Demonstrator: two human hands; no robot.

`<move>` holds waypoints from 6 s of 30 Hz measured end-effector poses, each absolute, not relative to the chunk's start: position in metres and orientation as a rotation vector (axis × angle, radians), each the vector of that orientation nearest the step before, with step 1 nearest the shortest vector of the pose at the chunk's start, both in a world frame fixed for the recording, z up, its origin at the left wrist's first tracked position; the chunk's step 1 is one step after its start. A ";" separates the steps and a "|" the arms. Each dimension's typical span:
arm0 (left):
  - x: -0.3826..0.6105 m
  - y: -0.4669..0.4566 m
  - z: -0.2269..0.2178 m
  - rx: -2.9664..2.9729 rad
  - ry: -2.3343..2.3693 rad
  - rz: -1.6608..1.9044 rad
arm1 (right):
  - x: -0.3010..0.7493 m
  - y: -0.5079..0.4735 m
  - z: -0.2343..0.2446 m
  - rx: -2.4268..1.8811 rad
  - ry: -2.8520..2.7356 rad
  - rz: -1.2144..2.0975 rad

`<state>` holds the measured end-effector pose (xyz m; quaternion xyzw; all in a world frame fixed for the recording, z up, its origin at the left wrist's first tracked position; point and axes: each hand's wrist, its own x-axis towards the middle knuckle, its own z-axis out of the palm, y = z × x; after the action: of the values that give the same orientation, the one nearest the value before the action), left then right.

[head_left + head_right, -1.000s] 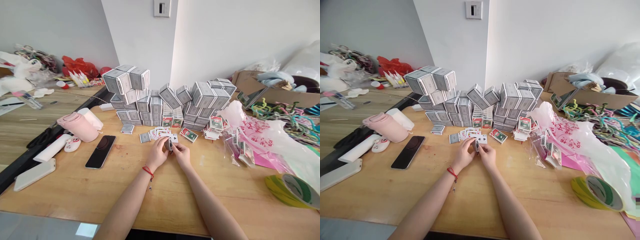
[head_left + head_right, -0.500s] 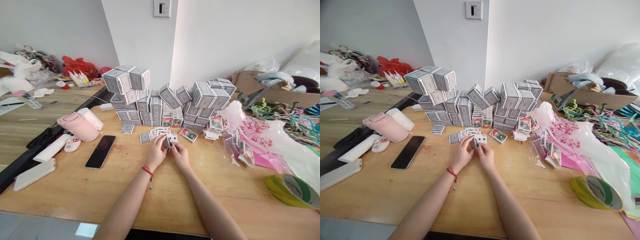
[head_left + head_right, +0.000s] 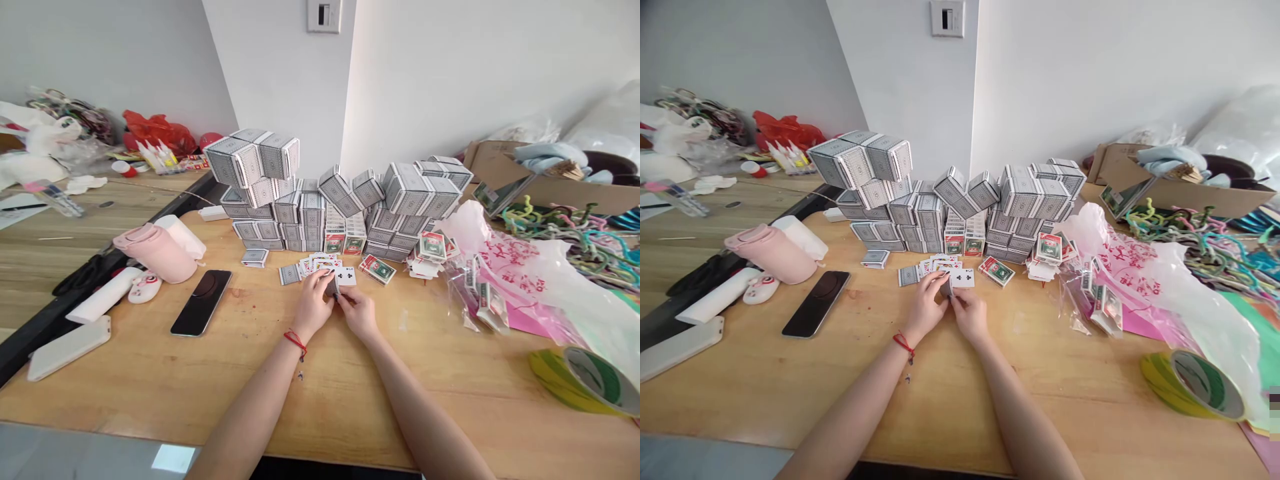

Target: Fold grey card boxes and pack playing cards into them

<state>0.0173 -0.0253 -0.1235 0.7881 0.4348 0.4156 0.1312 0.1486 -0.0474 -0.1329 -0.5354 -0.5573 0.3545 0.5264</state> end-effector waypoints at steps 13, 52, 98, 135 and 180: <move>0.025 -0.025 -0.127 1.645 1.287 1.256 | 0.146 -0.044 -0.127 -1.107 -0.935 1.331; 0.040 -0.036 -0.116 1.516 1.214 1.031 | 0.141 -0.051 -0.125 -1.512 -1.144 0.813; 0.022 -0.029 -0.128 2.440 1.471 0.949 | 0.174 -0.029 -0.155 -1.487 -0.933 0.598; 0.021 -0.024 -0.123 1.630 1.182 1.242 | 0.164 -0.034 -0.134 -1.197 -0.997 1.277; 0.019 -0.019 -0.122 1.309 1.213 1.470 | 0.161 -0.037 -0.132 -1.254 -1.001 1.102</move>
<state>0.0192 -0.0192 -0.1216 0.5183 0.4801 0.5820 0.4027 0.1614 -0.0371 -0.1320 -0.5324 -0.4253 0.4680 0.5627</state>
